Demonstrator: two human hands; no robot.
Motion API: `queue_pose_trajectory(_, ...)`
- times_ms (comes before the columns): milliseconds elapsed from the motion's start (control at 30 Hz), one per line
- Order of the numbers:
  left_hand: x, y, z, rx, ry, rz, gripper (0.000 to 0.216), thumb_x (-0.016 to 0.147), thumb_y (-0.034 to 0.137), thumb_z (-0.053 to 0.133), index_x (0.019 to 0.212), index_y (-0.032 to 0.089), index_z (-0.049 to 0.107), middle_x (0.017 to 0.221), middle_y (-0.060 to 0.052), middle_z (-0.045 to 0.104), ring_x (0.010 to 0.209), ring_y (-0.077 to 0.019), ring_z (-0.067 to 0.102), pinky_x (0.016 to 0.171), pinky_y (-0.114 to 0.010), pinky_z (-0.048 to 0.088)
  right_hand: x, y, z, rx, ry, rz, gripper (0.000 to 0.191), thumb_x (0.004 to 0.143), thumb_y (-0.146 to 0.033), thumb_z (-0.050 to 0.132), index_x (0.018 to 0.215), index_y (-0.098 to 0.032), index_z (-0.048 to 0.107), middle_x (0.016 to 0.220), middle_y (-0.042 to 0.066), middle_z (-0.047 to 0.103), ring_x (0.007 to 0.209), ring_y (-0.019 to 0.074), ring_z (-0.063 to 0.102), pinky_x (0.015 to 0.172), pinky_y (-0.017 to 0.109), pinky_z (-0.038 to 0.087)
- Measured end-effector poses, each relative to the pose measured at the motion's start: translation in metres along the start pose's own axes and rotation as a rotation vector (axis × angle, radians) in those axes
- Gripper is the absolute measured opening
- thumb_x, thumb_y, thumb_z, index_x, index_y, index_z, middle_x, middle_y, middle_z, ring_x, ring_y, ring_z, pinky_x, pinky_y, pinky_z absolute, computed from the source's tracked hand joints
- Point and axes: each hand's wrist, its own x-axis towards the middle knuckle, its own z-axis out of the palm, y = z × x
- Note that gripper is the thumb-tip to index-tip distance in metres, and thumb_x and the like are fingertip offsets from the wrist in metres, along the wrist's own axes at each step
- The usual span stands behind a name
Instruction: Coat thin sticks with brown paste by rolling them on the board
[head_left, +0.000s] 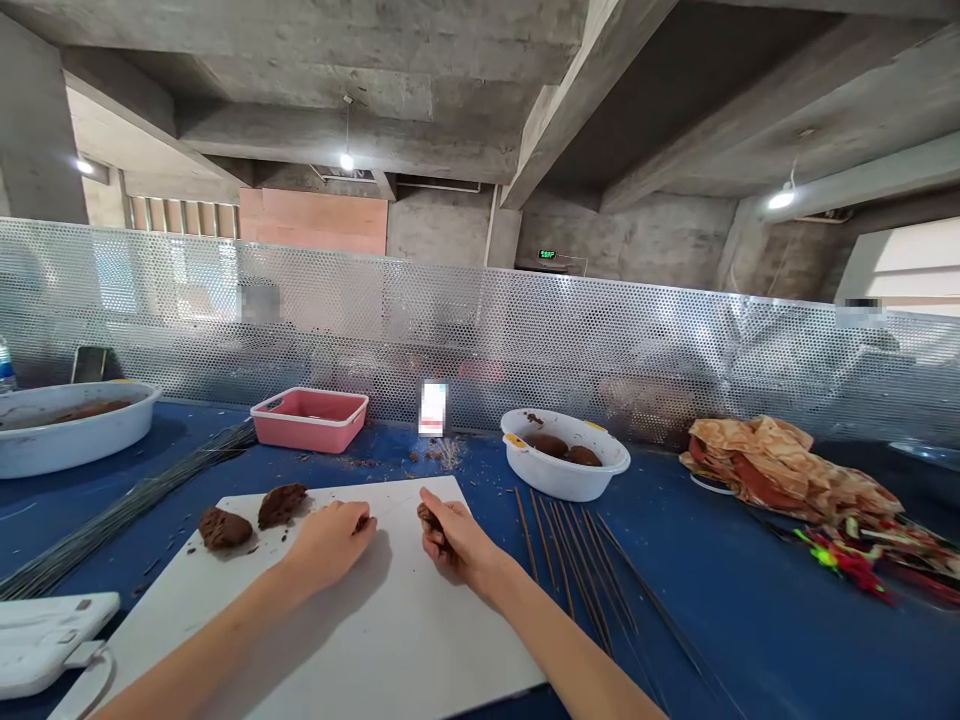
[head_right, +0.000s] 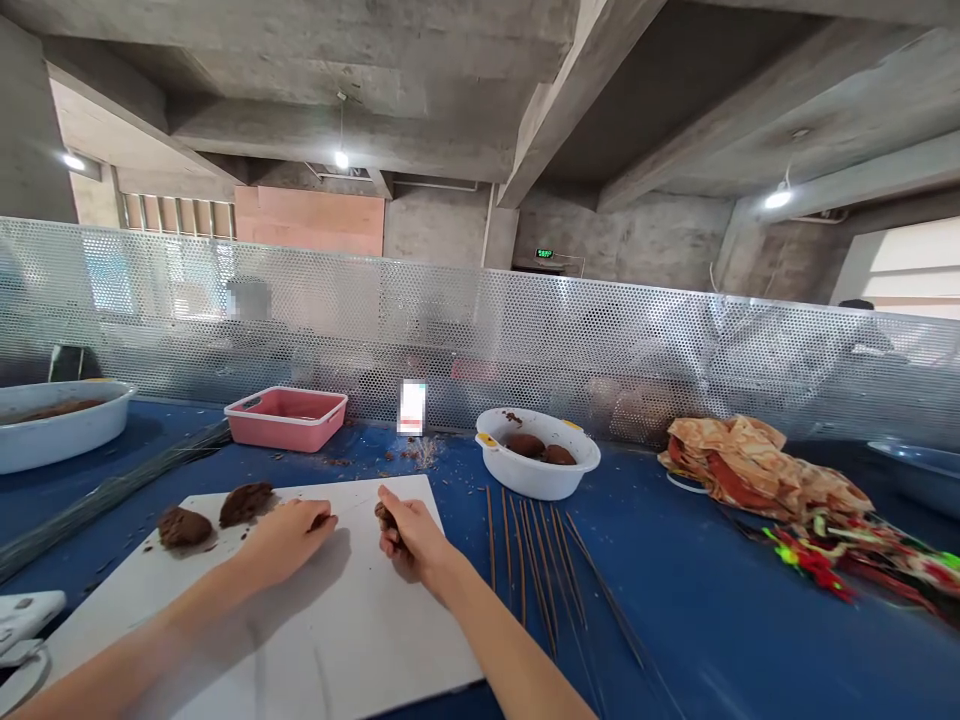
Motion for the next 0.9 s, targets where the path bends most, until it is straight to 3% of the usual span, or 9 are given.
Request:
queue_pose_trajectory(167, -0.002, 0.001, -0.002, -0.038, -0.054, 0.071, 0.027, 0.097, 0.034, 0.047, 0.073, 0.023, 0.055, 0.078, -0.006, 0.071, 0.075, -0.0248, 0.064, 0.063, -0.035, 0.03, 0.005, 0.009, -0.003, -0.131, -0.051, -0.089, 0.06, 0.072, -0.075, 0.075, 0.066, -0.02, 0.053, 0.051, -0.008, 0.039, 0.045, 0.0069, 0.039, 0.044, 0.023, 0.018)
queue_pose_trajectory(300, -0.005, 0.002, -0.004, -0.127, -0.072, 0.138, 0.023, 0.093, 0.031, 0.05, 0.074, 0.022, 0.06, 0.078, -0.004, 0.072, 0.073, -0.022, 0.063, 0.065, -0.034, 0.033, 0.006, 0.011, -0.001, -0.13, 0.003, -0.113, 0.062, 0.074, -0.08, 0.069, 0.07, -0.018, 0.061, 0.054, -0.004, 0.05, 0.045, 0.0079, 0.043, 0.044, 0.023, 0.022)
queue_pose_trajectory(500, -0.008, 0.001, -0.006, -0.112, -0.051, 0.198, 0.023, 0.093, 0.028, 0.046, 0.082, 0.023, 0.065, 0.081, -0.003, 0.074, 0.078, -0.0234, 0.066, 0.068, -0.033, 0.037, 0.001, 0.005, 0.001, -0.082, 0.051, -0.129, 0.057, 0.073, -0.071, 0.075, 0.089, -0.016, 0.074, 0.082, 0.005, 0.071, 0.055, 0.0081, 0.054, 0.05, 0.023, 0.031)
queue_pose_trajectory(633, -0.009, -0.002, -0.005, -0.101, -0.03, 0.22, 0.024, 0.094, 0.027, 0.046, 0.081, 0.023, 0.066, 0.083, -0.004, 0.075, 0.08, -0.0239, 0.067, 0.068, -0.033, 0.037, 0.004, 0.008, 0.0, -0.068, 0.054, -0.16, 0.055, 0.065, -0.061, 0.085, 0.101, -0.019, 0.076, 0.09, 0.003, 0.07, 0.059, 0.0093, 0.058, 0.053, 0.023, 0.034)
queue_pose_trajectory(833, -0.008, -0.003, -0.005, -0.105, -0.015, 0.205, 0.024, 0.093, 0.027, 0.047, 0.082, 0.023, 0.067, 0.086, -0.006, 0.076, 0.083, -0.0251, 0.068, 0.07, -0.034, 0.039, 0.01, 0.014, 0.0, -0.12, 0.04, -0.174, 0.053, 0.069, -0.067, 0.08, 0.075, -0.017, 0.065, 0.067, -0.002, 0.059, 0.054, 0.0094, 0.055, 0.053, 0.024, 0.035)
queue_pose_trajectory(900, -0.008, -0.003, -0.006, -0.114, -0.012, 0.198, 0.024, 0.093, 0.027, 0.047, 0.081, 0.022, 0.067, 0.087, -0.006, 0.076, 0.083, -0.0252, 0.068, 0.071, -0.034, 0.039, 0.009, 0.013, 0.001, -0.071, 0.051, -0.155, 0.057, 0.071, -0.073, 0.075, 0.075, -0.018, 0.06, 0.064, -0.004, 0.057, 0.051, 0.0099, 0.056, 0.05, 0.024, 0.034)
